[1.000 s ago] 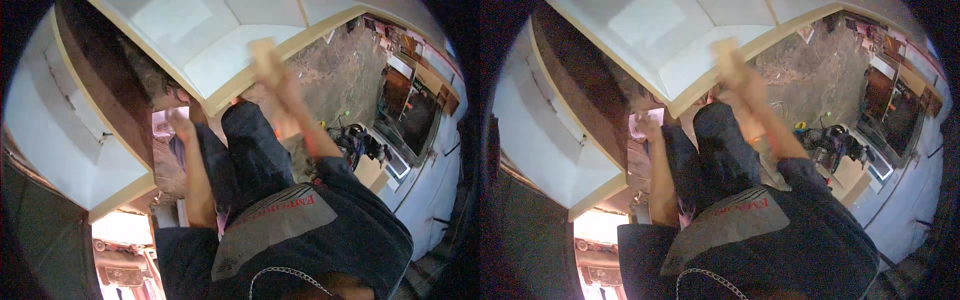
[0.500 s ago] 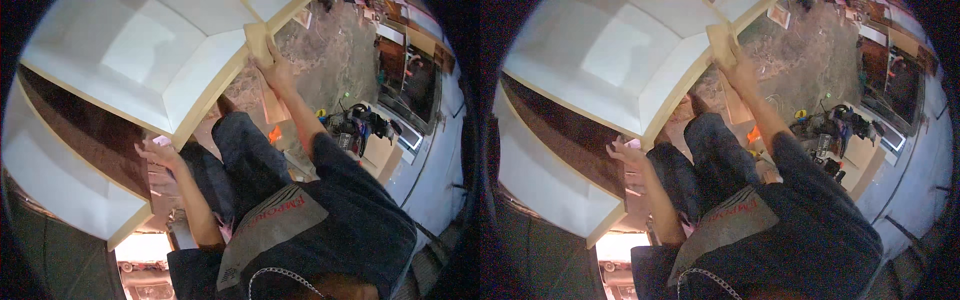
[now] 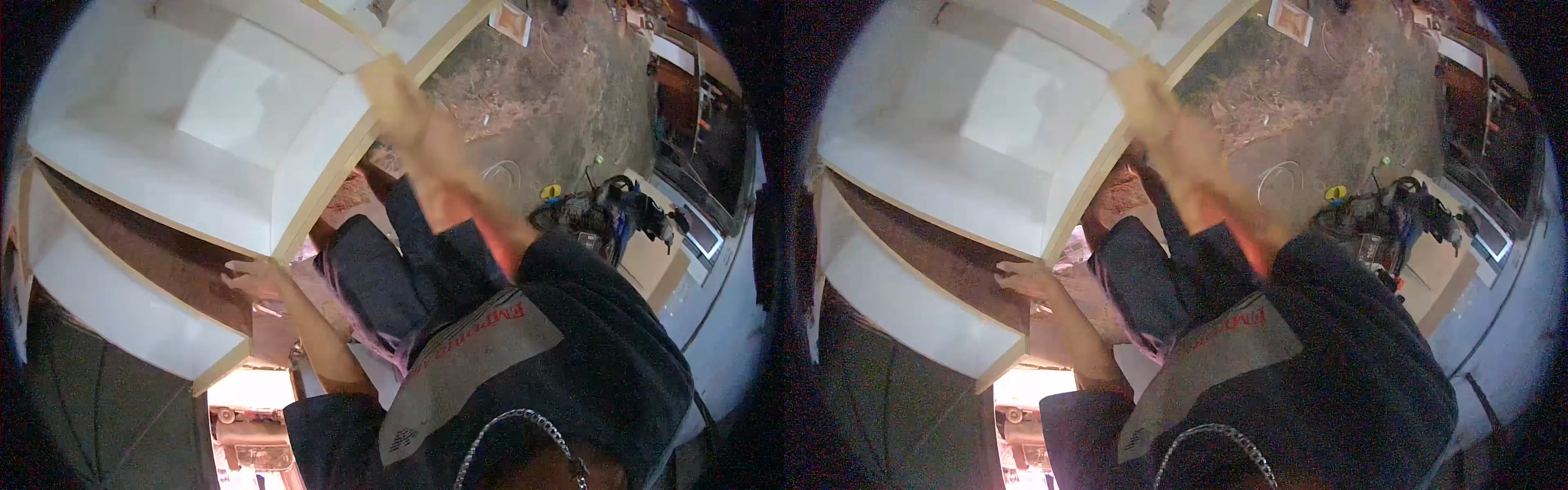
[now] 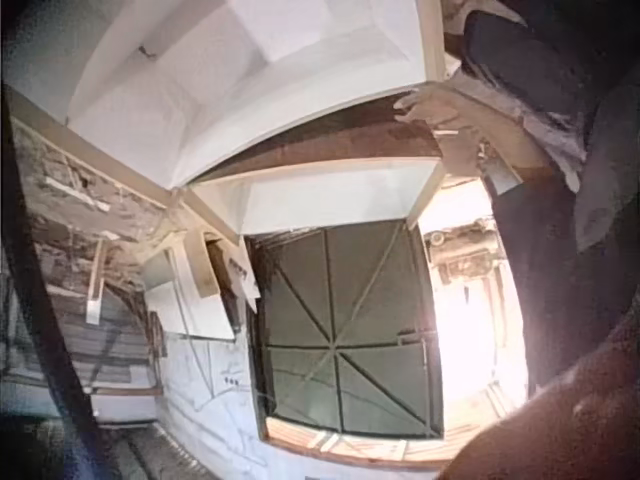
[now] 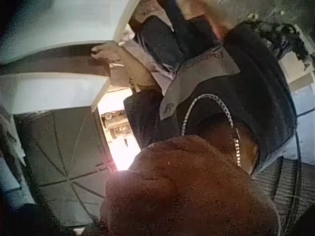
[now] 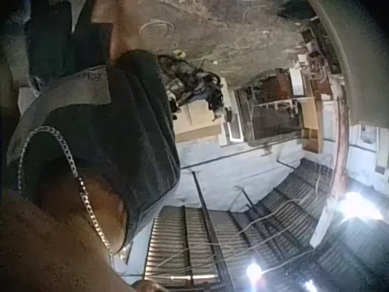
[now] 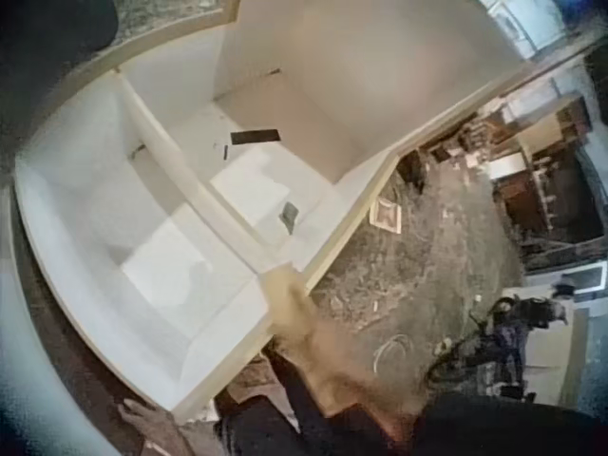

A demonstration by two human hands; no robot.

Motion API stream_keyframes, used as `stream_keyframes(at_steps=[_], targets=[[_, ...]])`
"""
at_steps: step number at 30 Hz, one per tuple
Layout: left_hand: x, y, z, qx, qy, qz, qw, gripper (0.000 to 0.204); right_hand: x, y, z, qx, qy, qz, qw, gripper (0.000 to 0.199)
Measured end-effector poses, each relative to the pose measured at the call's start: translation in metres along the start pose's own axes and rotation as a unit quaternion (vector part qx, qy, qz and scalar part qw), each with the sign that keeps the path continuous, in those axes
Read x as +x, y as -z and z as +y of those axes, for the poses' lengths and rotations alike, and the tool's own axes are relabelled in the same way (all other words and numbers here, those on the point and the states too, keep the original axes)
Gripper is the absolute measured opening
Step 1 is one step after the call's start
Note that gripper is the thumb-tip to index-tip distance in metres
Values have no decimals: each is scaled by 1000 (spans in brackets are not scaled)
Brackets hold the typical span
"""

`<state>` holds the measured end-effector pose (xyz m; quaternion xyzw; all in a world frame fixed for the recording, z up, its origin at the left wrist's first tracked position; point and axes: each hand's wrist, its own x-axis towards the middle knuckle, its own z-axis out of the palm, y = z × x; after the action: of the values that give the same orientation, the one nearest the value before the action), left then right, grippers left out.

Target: The person sands the edges and corners of a wooden shelving unit using a sanding block.

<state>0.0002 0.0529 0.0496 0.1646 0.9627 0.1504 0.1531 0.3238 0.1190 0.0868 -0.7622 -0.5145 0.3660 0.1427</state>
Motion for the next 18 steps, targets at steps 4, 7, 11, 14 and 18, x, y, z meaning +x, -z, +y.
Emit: stream_keyframes(at_steps=[4,7,11,14,18], targets=[[3,-17,-12,20,6,22,1000,74,-51,-34,-90,-134,-24,-343,929,69],[24,-24,-41,23,1,-16,1000,72,-60,-62,-99,-119,61,-457,880,63],[38,-24,-59,32,9,-24,999,68,-24,-2,-60,378,-93,-231,891,69],[45,-25,-76,57,-113,9,992,60,21,37,0,235,-28,-193,952,93],[22,-20,-37,-57,22,-4,998,58,50,85,-8,136,45,-47,989,96]])
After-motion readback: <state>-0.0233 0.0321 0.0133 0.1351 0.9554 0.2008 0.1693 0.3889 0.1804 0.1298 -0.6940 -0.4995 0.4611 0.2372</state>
